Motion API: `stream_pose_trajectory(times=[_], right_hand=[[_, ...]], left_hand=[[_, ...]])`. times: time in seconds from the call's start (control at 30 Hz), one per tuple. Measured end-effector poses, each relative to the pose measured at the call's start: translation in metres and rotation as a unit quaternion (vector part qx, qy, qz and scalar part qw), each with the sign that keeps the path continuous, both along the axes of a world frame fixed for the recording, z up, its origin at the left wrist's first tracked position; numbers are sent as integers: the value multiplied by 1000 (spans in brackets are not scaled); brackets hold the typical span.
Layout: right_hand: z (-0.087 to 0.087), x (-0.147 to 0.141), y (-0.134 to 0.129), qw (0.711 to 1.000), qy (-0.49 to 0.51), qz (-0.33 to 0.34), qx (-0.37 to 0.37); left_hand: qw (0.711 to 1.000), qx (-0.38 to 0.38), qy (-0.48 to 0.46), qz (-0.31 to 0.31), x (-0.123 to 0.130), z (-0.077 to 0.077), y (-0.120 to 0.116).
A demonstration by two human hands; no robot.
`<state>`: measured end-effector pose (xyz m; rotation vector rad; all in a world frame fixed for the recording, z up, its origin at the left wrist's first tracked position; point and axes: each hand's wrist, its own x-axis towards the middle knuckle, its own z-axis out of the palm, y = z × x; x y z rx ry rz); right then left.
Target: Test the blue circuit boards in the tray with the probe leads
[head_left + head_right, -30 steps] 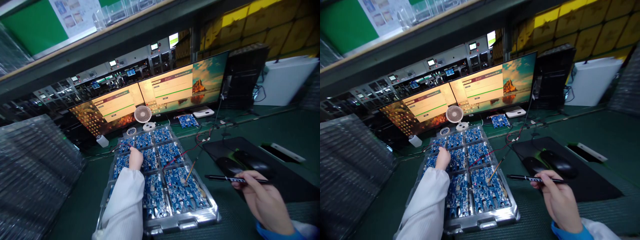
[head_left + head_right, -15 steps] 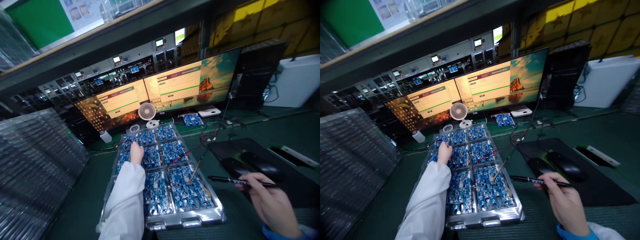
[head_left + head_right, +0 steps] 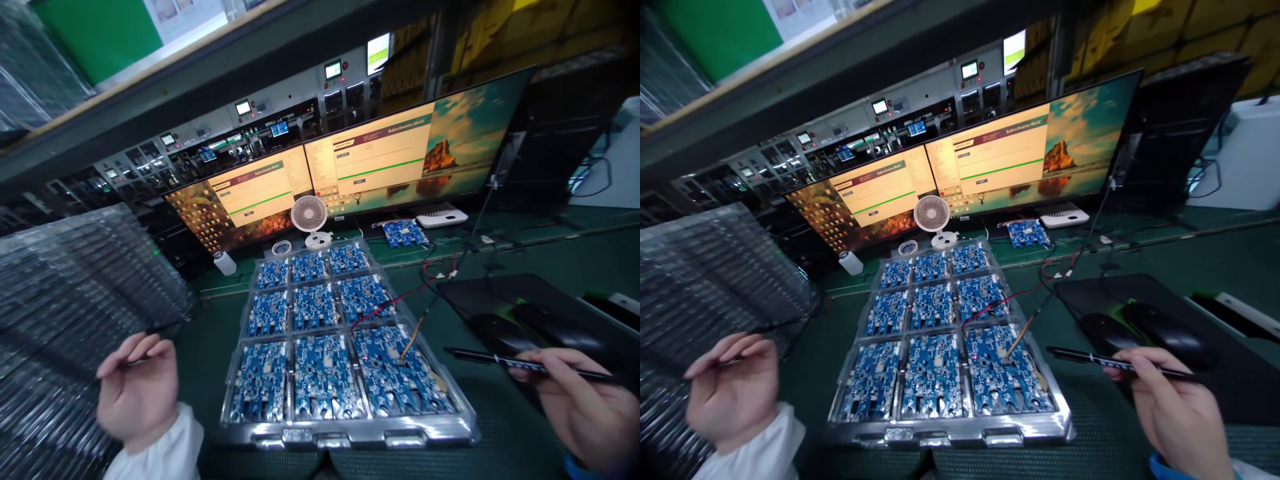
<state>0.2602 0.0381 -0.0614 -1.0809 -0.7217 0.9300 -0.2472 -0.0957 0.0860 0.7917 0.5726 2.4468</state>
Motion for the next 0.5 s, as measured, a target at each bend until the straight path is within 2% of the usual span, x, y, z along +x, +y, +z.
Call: stream_pose_trajectory(times=[0.03, 0.07, 0.1, 0.17, 0.23, 0.27, 0.37, 0.5], right_hand=[[-2, 1, 1, 1000, -1, -1, 4], [-4, 2, 2, 1000, -3, -2, 7], [-6, 3, 3, 1000, -5, -1, 10], [-9, 4, 4, 1000, -11, 2, 15], [-11, 4, 4, 1000, -17, 6, 21], [-12, 5, 4, 1000, -20, 7, 22], [-15, 6, 3, 999, -33, 6, 21], [-19, 9, 4, 999, -41, 1, 13]], left_hand=[[998, -11, 31, 56, -4, -9, -4], [991, -61, 73, 98, -8, -18, -5], [975, -145, 123, 119, -10, -28, -2], [913, -329, 219, 107, -11, -50, 14], [851, -440, 277, 78, -6, -70, 38], [834, -462, 295, 69, -2, -78, 52], [819, -468, 327, 57, 9, -98, 90], [795, -462, 390, 54, 16, -107, 122]])
